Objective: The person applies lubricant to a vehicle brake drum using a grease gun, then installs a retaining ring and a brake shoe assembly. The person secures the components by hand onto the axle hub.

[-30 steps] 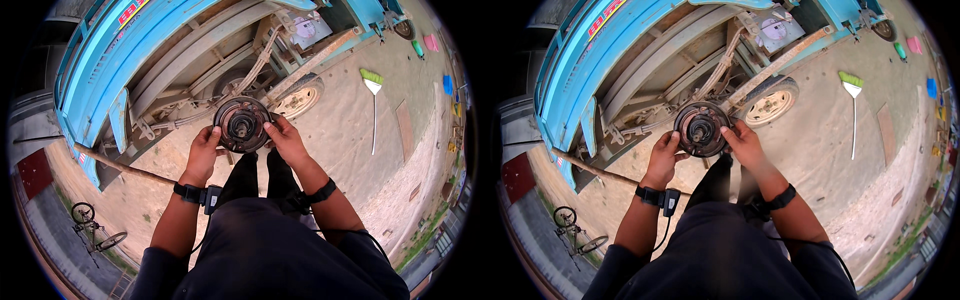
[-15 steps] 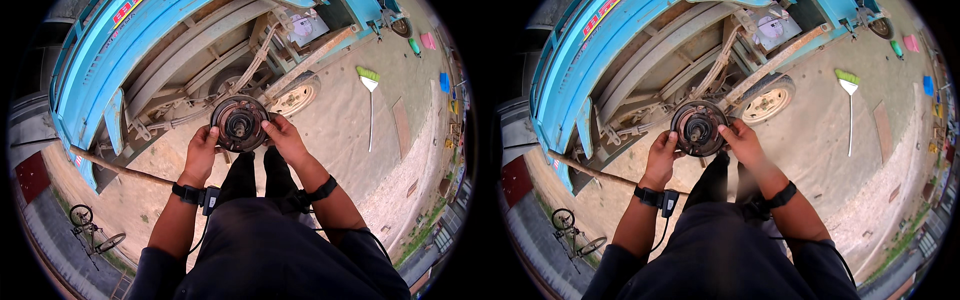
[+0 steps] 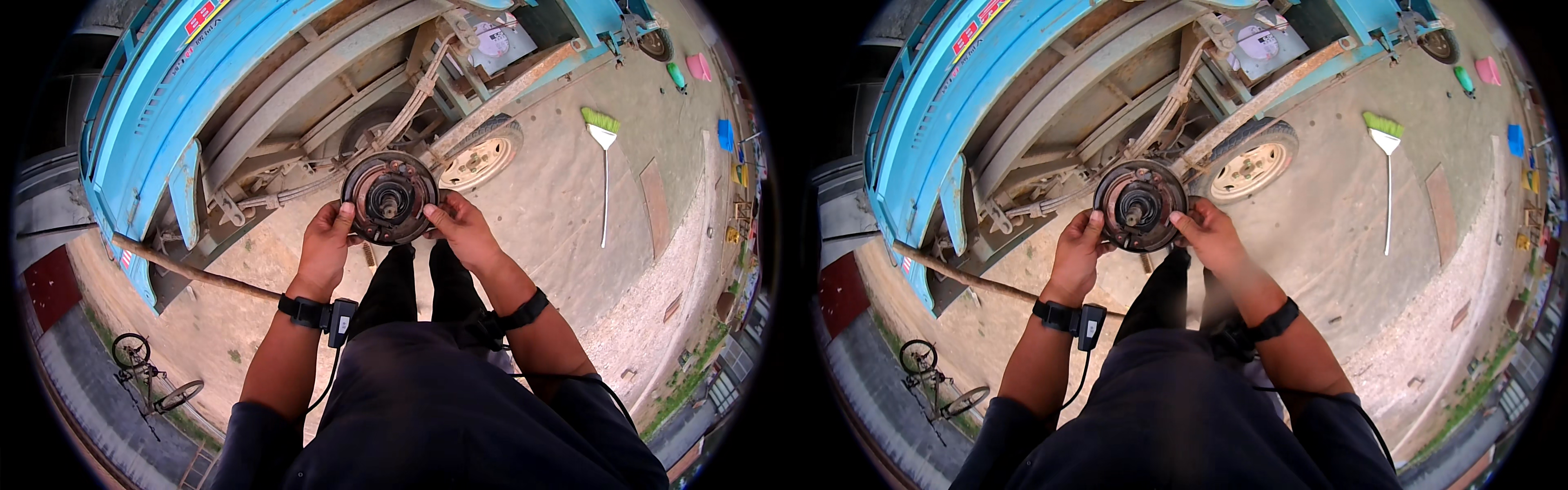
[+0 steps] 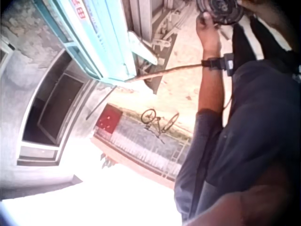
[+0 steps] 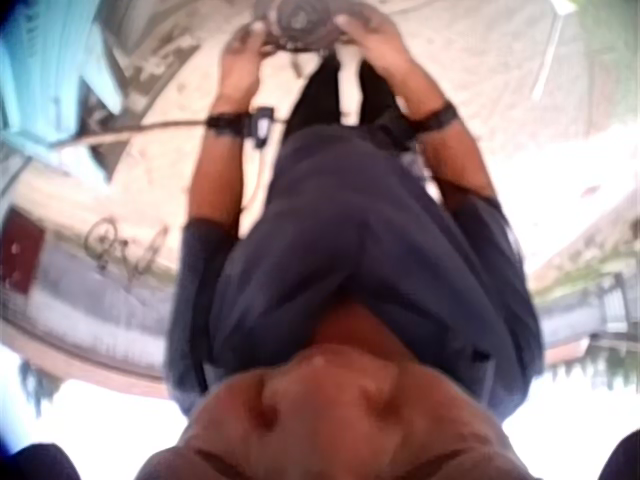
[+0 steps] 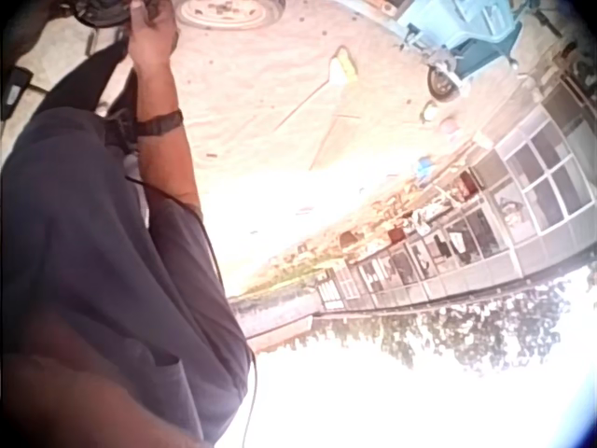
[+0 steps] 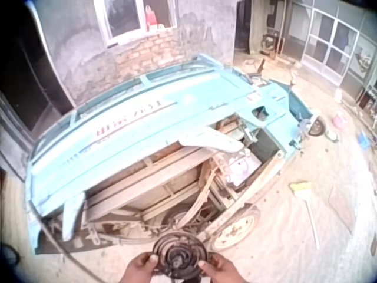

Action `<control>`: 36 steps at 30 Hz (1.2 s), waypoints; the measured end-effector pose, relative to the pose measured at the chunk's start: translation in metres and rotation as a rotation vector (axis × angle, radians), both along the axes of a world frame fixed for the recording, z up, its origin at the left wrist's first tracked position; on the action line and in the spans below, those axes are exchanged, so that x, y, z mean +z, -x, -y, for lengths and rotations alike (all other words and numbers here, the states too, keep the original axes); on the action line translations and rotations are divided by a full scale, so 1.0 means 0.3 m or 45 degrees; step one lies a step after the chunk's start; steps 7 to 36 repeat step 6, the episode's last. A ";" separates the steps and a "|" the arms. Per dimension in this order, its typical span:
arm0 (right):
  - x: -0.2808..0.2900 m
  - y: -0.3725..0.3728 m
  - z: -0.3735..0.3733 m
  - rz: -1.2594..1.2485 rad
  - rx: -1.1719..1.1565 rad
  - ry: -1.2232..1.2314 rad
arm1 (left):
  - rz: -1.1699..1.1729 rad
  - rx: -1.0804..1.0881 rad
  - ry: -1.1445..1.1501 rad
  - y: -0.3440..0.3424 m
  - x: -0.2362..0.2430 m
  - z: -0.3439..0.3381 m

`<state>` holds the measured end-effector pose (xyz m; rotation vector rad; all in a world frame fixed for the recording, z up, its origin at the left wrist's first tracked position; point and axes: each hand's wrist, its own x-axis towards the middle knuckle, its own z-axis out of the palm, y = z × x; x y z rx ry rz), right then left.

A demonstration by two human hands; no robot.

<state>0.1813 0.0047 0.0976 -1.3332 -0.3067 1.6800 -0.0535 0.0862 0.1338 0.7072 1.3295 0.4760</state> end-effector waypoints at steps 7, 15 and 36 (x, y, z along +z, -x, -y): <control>0.031 -0.006 -0.003 -0.035 -0.009 0.027 | 0.037 0.011 -0.039 -0.003 -0.006 0.008; 0.031 -0.006 -0.003 -0.035 -0.009 0.027 | 0.037 0.011 -0.039 -0.003 -0.006 0.008; 0.031 -0.006 -0.003 -0.035 -0.009 0.027 | 0.037 0.011 -0.039 -0.003 -0.006 0.008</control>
